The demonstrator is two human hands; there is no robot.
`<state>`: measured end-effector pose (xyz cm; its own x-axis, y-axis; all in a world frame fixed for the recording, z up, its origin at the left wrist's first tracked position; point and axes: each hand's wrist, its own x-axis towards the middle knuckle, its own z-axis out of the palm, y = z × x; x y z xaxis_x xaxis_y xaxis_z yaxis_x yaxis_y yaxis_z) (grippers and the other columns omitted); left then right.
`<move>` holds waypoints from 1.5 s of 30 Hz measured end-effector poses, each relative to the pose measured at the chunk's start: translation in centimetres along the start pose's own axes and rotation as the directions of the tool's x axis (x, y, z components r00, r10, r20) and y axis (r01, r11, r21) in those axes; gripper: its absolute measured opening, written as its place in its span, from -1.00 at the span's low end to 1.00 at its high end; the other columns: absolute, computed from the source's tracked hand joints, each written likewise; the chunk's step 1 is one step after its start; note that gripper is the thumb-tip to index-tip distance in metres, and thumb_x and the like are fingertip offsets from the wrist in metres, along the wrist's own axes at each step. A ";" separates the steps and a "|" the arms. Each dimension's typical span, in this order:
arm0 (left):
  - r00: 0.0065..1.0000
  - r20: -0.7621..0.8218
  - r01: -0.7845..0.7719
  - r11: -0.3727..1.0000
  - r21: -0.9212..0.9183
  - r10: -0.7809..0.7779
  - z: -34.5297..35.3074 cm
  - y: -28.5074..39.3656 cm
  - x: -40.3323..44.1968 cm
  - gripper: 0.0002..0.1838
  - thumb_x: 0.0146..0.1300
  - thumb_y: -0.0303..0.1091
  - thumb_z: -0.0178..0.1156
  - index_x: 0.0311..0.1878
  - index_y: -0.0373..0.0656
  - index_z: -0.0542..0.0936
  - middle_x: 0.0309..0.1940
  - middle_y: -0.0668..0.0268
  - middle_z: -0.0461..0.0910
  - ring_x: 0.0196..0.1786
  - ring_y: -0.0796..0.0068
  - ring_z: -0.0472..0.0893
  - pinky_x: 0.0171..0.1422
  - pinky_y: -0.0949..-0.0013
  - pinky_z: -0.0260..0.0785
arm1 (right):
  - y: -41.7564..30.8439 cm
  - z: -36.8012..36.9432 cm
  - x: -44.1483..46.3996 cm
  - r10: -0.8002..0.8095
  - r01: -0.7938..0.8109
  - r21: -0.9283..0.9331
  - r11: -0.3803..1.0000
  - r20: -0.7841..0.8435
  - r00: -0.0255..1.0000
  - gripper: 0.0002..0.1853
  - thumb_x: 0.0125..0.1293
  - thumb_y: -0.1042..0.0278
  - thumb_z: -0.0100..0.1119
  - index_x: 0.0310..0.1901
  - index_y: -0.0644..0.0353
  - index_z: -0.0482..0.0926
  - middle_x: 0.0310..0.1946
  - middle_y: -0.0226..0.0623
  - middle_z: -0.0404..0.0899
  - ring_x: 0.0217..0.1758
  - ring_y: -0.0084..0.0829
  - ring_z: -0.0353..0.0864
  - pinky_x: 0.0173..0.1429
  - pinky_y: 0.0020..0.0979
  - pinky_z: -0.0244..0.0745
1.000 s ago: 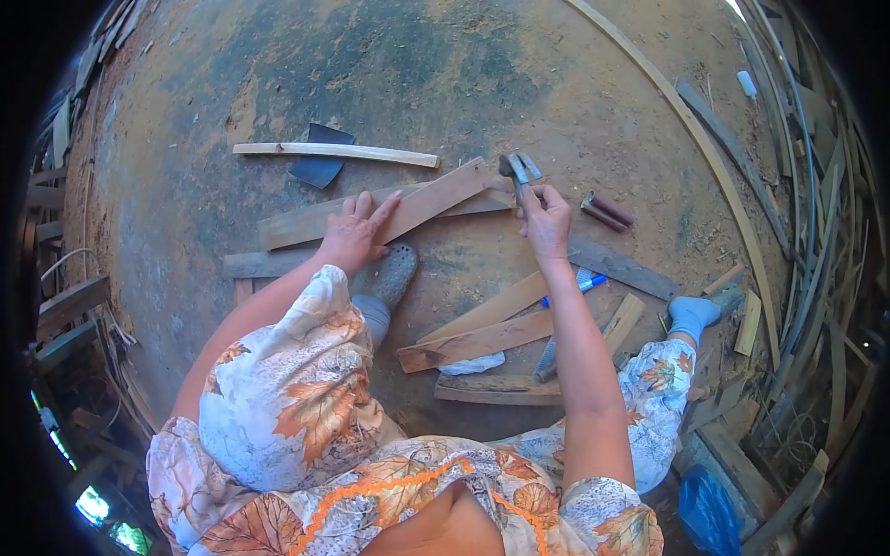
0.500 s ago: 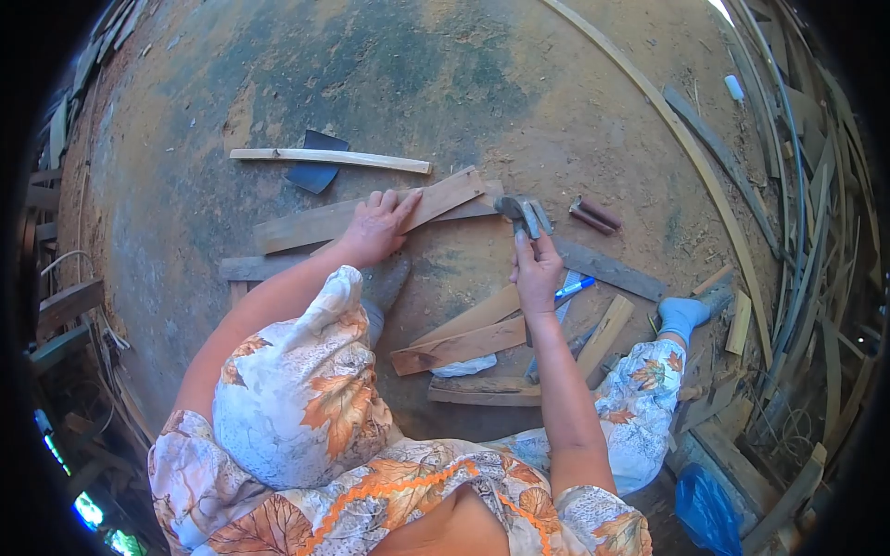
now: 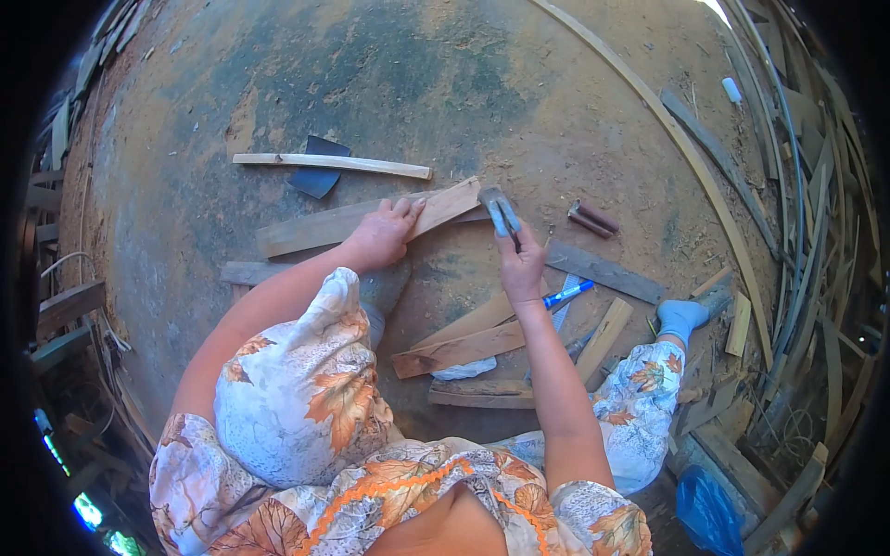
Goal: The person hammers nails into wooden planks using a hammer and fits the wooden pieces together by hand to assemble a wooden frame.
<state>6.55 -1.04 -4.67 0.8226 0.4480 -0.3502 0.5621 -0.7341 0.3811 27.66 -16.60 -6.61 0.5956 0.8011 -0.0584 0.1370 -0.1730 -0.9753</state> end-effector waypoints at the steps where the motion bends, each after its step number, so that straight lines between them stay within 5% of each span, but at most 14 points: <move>1: 1.000 -0.004 -0.010 1.000 0.000 0.010 0.0 -0.1 0.1 -0.22 0.03 -0.53 0.11 0.42 -0.28 0.18 0.10 0.09 0.35 0.05 0.02 0.44 0.05 0.07 0.47 | 0.4 -0.3 0.4 -0.005 0.005 -0.001 1.000 0.003 1.000 -0.67 0.38 0.28 0.17 0.10 0.24 0.54 -0.57 -0.54 0.39 -0.64 -0.76 0.31 -0.60 -0.65 0.22; 6: 0.997 -0.062 -0.038 0.999 -0.005 0.038 1.0 -0.5 -0.1 -0.21 0.01 -0.54 0.14 0.41 -0.30 0.19 0.08 0.08 0.36 0.02 0.02 0.45 0.00 0.09 0.49 | -4.7 -0.4 0.9 0.188 -0.184 0.125 0.975 -0.023 0.982 -0.68 0.37 0.30 0.17 0.09 0.24 0.56 -0.56 -0.54 0.40 -0.61 -0.77 0.30 -0.56 -0.66 0.23; 9: 0.996 -0.079 -0.030 0.999 0.018 0.032 1.3 -0.3 0.0 -0.19 -0.02 -0.55 0.16 0.40 -0.32 0.19 0.06 0.07 0.38 0.01 0.01 0.44 -0.03 0.13 0.50 | -7.7 -0.5 0.4 0.066 -0.061 0.149 0.987 -0.028 0.997 -0.69 0.38 0.30 0.17 0.08 0.24 0.57 -0.57 -0.55 0.40 -0.61 -0.78 0.30 -0.56 -0.65 0.23; 13: 0.998 -0.057 -0.011 0.999 0.036 0.013 1.1 0.1 0.0 -0.21 0.01 -0.54 0.14 0.40 -0.33 0.18 0.05 0.07 0.38 0.01 0.02 0.44 -0.03 0.13 0.51 | -1.3 -0.8 0.5 -0.094 0.094 -0.009 0.996 0.016 0.995 -0.70 0.39 0.29 0.16 0.08 0.23 0.57 -0.58 -0.55 0.40 -0.62 -0.77 0.31 -0.56 -0.65 0.23; 16: 0.995 -0.089 -0.028 0.997 0.072 0.034 1.6 -0.1 0.2 -0.23 0.04 -0.53 0.13 0.40 -0.36 0.18 0.05 0.07 0.38 0.01 0.03 0.44 -0.02 0.14 0.51 | -0.1 -0.7 0.9 0.097 -0.095 -0.050 0.994 0.052 0.994 -0.71 0.41 0.30 0.13 0.07 0.22 0.57 -0.57 -0.53 0.41 -0.62 -0.76 0.33 -0.55 -0.65 0.25; 19: 0.995 -0.092 -0.024 0.997 0.080 0.031 2.0 0.0 0.2 -0.25 0.06 -0.54 0.11 0.39 -0.39 0.18 0.05 0.07 0.38 0.00 0.03 0.45 -0.02 0.14 0.51 | -4.6 -1.2 -0.1 0.180 -0.182 0.148 0.972 0.030 0.983 -0.72 0.41 0.31 0.12 0.07 0.23 0.57 -0.57 -0.52 0.42 -0.63 -0.74 0.33 -0.56 -0.65 0.24; 22: 0.996 -0.083 -0.029 0.995 0.096 0.037 1.8 0.1 0.1 -0.28 0.09 -0.53 0.08 0.39 -0.39 0.18 0.05 0.06 0.38 0.00 0.03 0.46 -0.03 0.14 0.52 | -5.6 -1.5 -1.7 0.055 -0.046 0.249 0.967 -0.030 0.998 -0.68 0.38 0.34 0.16 0.12 0.19 0.58 -0.54 -0.51 0.45 -0.59 -0.74 0.35 -0.53 -0.63 0.26; 25: 0.994 -0.107 -0.026 0.995 0.091 0.036 2.2 0.0 0.3 -0.30 0.11 -0.53 0.04 0.39 -0.40 0.18 0.06 0.06 0.38 0.00 0.02 0.46 -0.03 0.13 0.51 | -1.1 -0.8 -2.2 0.034 -0.021 0.222 0.975 -0.057 0.998 -0.66 0.39 0.32 0.16 0.15 0.18 0.57 -0.56 -0.53 0.43 -0.60 -0.76 0.33 -0.54 -0.63 0.24; 28: 0.998 -0.068 -0.009 0.994 0.111 0.017 2.0 0.3 0.4 -0.30 0.12 -0.53 0.03 0.39 -0.40 0.17 0.07 0.05 0.38 0.00 0.00 0.45 -0.01 0.12 0.50 | 0.6 -0.2 -0.5 0.111 -0.110 -0.013 0.994 0.040 0.993 -0.68 0.40 0.34 0.13 0.15 0.17 0.57 -0.56 -0.53 0.42 -0.60 -0.76 0.32 -0.53 -0.63 0.25; 31: 0.994 -0.103 -0.035 0.999 0.030 0.038 2.0 0.0 0.3 -0.29 0.10 -0.55 0.02 0.39 -0.41 0.17 0.08 0.05 0.38 0.01 -0.02 0.45 0.02 0.11 0.49 | -3.3 -1.0 -1.9 0.233 -0.233 0.237 0.943 0.027 0.972 -0.68 0.39 0.35 0.13 0.13 0.20 0.57 -0.55 -0.55 0.41 -0.58 -0.74 0.33 -0.50 -0.62 0.26; 33: 0.996 -0.086 -0.029 0.999 0.034 0.032 1.6 0.2 0.2 -0.28 0.09 -0.56 0.03 0.39 -0.41 0.17 0.08 0.04 0.38 0.01 -0.03 0.45 0.03 0.11 0.48 | -5.3 -1.4 -2.9 -0.023 0.034 0.225 0.974 -0.054 0.998 -0.68 0.38 0.33 0.15 0.11 0.24 0.57 -0.56 -0.56 0.40 -0.57 -0.75 0.31 -0.48 -0.59 0.25; 36: 0.997 -0.075 -0.019 1.000 0.024 0.021 1.2 0.1 0.3 -0.27 0.06 -0.57 0.03 0.39 -0.40 0.18 0.08 0.04 0.38 0.00 -0.03 0.45 0.03 0.11 0.48 | -2.7 -0.8 -3.2 -0.083 0.088 0.065 0.994 -0.083 0.993 -0.67 0.37 0.32 0.17 0.10 0.26 0.58 -0.56 -0.58 0.38 -0.57 -0.75 0.30 -0.49 -0.57 0.24; 39: 0.994 -0.100 -0.031 0.999 0.038 0.034 1.6 0.4 0.5 -0.26 0.04 -0.57 0.04 0.39 -0.39 0.18 0.08 0.04 0.38 -0.01 -0.03 0.45 0.03 0.11 0.48 | 1.3 -0.2 -0.3 0.158 -0.157 0.059 0.986 -0.001 0.987 -0.70 0.42 0.19 0.13 0.01 0.21 0.60 -0.60 -0.54 0.38 -0.63 -0.76 0.30 -0.56 -0.61 0.21; 45: 0.996 -0.081 -0.027 0.999 0.027 0.030 1.7 0.0 0.1 -0.24 0.02 -0.57 0.05 0.40 -0.37 0.18 0.08 0.05 0.38 0.00 -0.03 0.45 0.02 0.11 0.48 | -4.2 -1.9 -2.5 -0.010 0.014 0.154 0.988 -0.028 1.000 -0.71 0.42 0.18 0.11 -0.07 0.26 0.60 -0.59 -0.55 0.38 -0.62 -0.72 0.29 -0.53 -0.60 0.20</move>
<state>6.47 -1.83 -6.13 0.8431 0.4660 -0.2683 0.5367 -0.7596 0.3674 27.10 -18.99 -1.94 0.6160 0.7866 -0.0432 0.0219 -0.0719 -0.9972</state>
